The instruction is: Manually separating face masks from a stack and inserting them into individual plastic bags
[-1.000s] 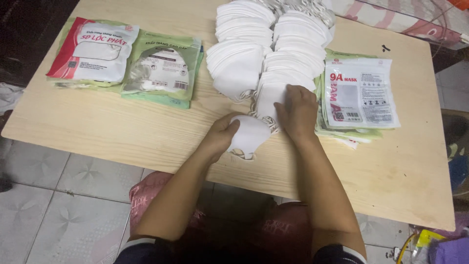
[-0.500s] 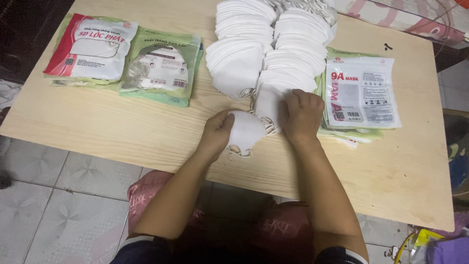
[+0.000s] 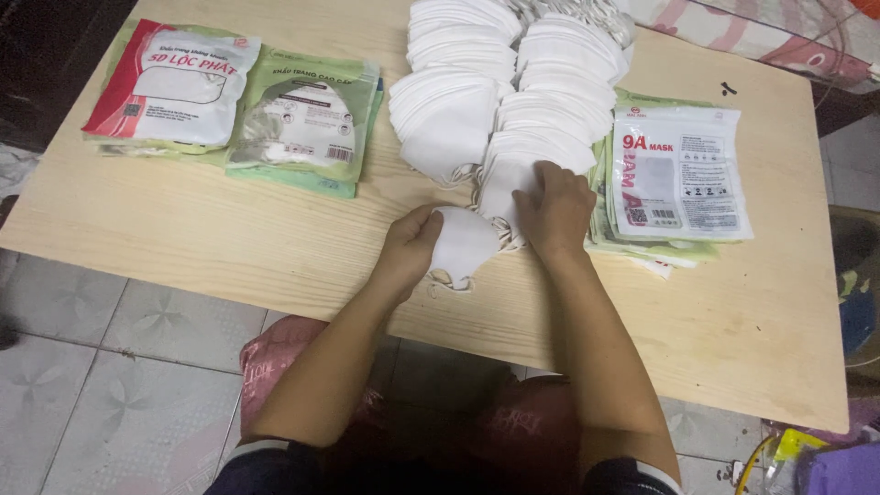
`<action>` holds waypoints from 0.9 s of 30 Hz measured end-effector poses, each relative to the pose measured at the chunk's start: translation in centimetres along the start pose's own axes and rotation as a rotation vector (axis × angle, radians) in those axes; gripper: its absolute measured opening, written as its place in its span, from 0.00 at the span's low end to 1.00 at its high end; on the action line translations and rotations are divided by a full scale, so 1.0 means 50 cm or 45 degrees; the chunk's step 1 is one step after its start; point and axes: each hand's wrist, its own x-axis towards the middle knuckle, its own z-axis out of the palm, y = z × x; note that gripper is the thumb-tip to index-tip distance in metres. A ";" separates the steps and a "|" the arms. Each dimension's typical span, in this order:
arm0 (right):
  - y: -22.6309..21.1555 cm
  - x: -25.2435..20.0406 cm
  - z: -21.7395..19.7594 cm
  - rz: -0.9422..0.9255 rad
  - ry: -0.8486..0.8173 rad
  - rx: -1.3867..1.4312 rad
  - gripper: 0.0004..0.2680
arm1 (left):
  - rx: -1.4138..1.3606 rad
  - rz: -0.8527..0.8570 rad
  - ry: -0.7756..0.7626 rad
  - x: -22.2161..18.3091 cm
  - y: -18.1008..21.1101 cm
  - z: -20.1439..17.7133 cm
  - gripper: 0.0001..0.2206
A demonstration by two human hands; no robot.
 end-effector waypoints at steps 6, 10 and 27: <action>0.019 -0.008 0.037 -0.315 0.398 0.042 0.04 | 0.013 -0.014 0.040 -0.016 0.024 -0.003 0.17; 0.022 -0.022 -0.033 -0.120 0.308 0.517 0.05 | -0.029 0.009 0.058 -0.003 -0.004 -0.009 0.17; -0.023 -0.091 -0.099 0.314 -0.180 1.740 0.03 | 0.052 0.086 -0.024 -0.024 0.044 -0.031 0.16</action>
